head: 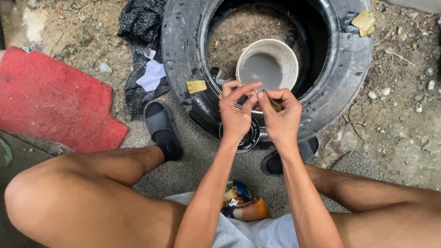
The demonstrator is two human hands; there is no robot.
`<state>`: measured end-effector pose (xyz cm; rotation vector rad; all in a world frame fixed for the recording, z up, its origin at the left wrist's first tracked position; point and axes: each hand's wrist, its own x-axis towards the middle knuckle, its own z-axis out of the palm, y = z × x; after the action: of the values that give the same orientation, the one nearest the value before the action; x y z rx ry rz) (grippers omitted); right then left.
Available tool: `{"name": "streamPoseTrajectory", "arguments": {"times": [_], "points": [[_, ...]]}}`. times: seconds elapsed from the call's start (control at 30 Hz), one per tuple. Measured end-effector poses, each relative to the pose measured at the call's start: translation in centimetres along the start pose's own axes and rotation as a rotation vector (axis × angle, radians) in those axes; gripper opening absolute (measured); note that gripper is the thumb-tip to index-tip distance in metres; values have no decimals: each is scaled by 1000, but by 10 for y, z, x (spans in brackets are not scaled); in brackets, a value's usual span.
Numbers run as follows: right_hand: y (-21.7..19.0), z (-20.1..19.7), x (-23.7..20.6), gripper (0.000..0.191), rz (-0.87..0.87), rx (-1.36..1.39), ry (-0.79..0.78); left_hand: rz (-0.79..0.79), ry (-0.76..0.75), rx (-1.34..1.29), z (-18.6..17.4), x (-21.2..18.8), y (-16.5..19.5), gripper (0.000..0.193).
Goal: The person sits on the ground and scrubs a small metal part with a sponge, repeatedly dipping it into a bucket of water placed inside a tire. The person rotates the part to clean different sides and rinses it in the bucket.
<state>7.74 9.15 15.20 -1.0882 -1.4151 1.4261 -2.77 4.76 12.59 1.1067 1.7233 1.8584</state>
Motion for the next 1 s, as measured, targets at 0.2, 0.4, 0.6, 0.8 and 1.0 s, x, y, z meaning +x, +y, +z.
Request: {"name": "streamPoseTrajectory", "arguments": {"times": [0.2, 0.4, 0.6, 0.8, 1.0], "points": [[5, 1, 1, 11, -29, 29, -24, -110, 36, -68, 3, -1, -1, 28], [6, 4, 2, 13, 17, -53, 58, 62, -9, 87, 3, -5, -17, 32], [2, 1, 6, 10, 190, 236, -85, -358, -139, -1053, 0, -1, -44, 27], [2, 0, 4, 12, 421, 519, -183, -443, -229, -1353, -6, -6, -45, 26], [13, 9, -5, 8, 335, 564, -154, -474, -192, -1451, 2, -8, -44, 28]]}}
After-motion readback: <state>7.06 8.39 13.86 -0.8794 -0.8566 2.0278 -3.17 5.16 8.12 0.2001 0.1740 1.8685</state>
